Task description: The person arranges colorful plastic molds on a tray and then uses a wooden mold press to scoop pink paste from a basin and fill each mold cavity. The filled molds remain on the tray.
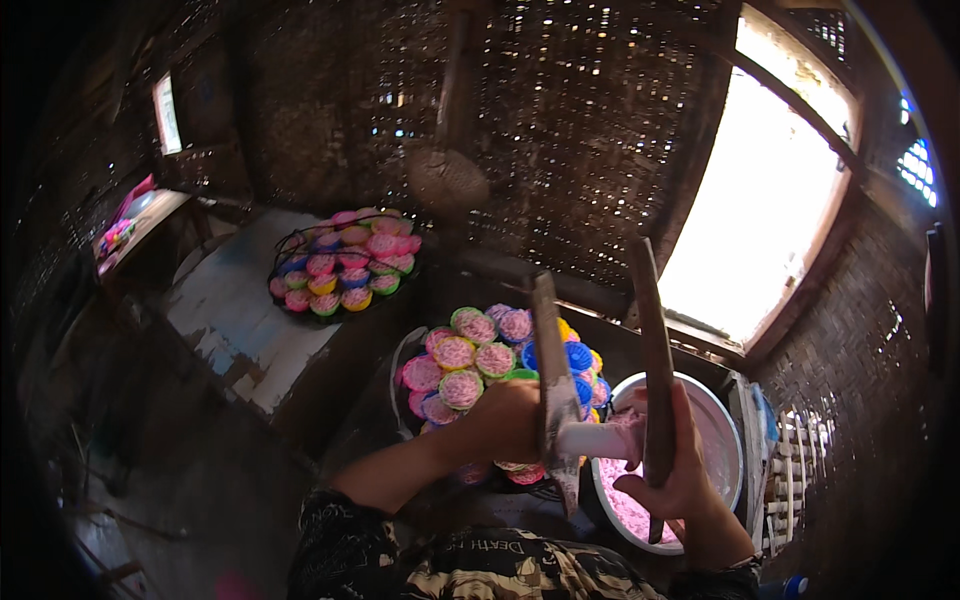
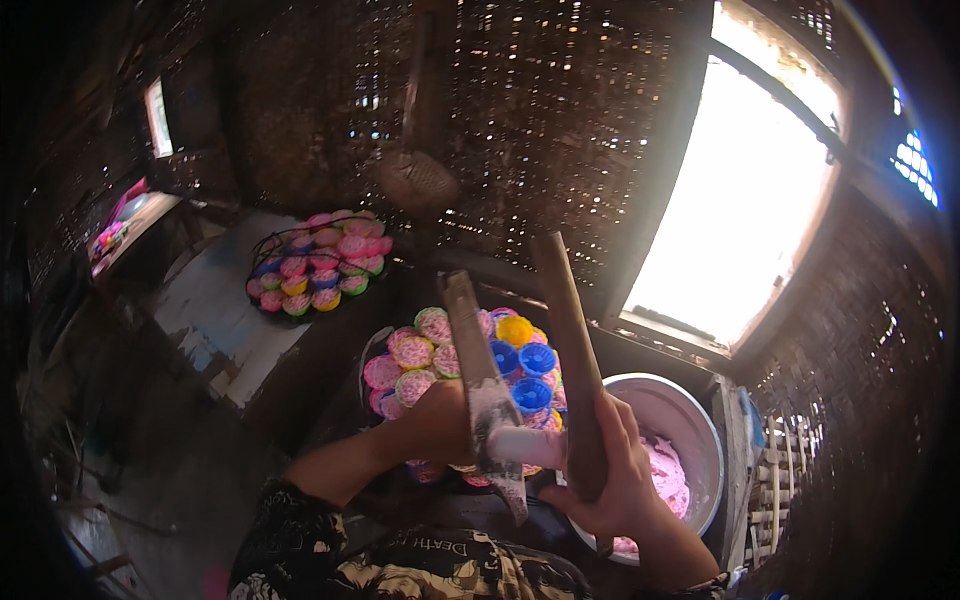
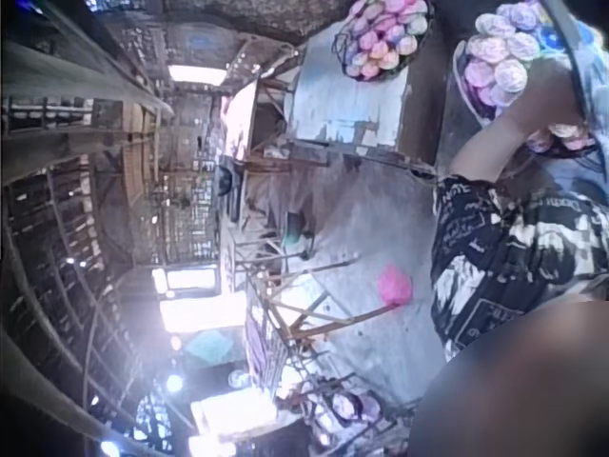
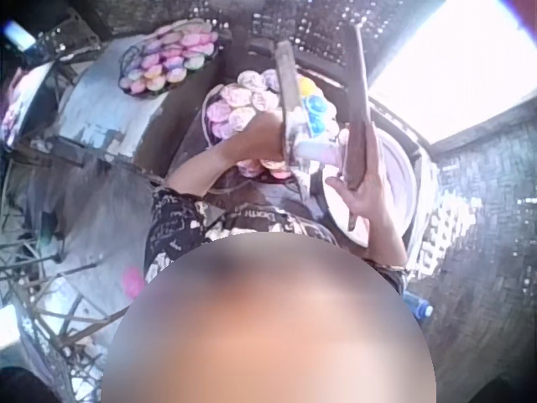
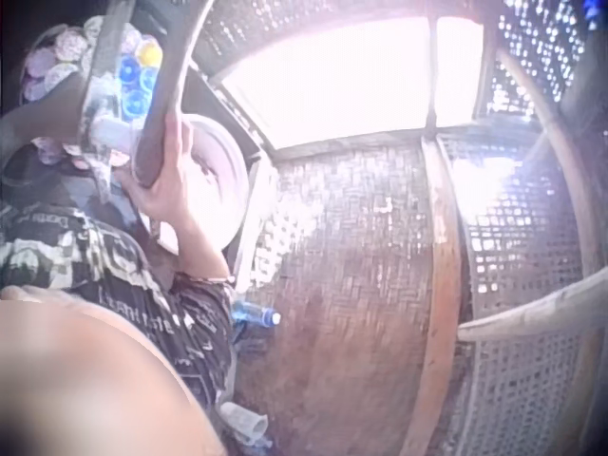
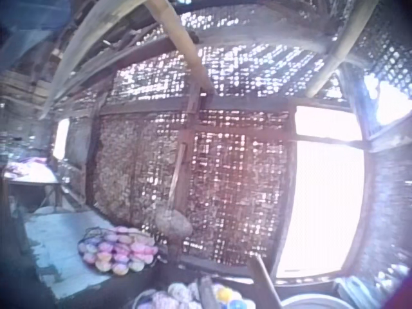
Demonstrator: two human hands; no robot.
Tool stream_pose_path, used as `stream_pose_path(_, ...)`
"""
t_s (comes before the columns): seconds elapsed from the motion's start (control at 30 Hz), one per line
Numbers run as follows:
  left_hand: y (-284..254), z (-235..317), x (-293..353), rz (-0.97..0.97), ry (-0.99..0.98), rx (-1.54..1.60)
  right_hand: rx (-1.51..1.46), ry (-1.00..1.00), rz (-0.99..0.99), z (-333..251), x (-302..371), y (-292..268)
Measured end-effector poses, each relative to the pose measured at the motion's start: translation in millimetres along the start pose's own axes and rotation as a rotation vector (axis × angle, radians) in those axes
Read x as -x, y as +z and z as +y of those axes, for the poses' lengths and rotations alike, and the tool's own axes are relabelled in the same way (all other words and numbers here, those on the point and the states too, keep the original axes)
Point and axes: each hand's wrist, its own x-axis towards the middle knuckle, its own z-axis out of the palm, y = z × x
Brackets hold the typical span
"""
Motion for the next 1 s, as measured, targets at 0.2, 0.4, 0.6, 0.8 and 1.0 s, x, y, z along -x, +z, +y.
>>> stream_pose_path(0.2, -8, -19, -31, 0.098, 0.045, 0.110, 0.237, -0.221, -0.001, -5, -34, -1)
stream_pose_path(0.4, -12, -45, -45, 0.079, -0.052, 0.005, -0.258, 0.105, -0.025, 20, -50, 4)
stream_pose_path(0.6, -32, -70, -51, -0.025, 0.108, 0.451, -1.236, 0.645, -0.575, 52, -28, 21)
stream_pose_path(0.8, -85, -67, -101, -0.171, 0.916, 1.940, -1.402, 0.729, -0.597, 66, -13, -6)
stream_pose_path(1.0, -74, -102, -104, 0.141, 0.537, 1.837, -1.251, 0.922, -0.705, 77, -42, -37)
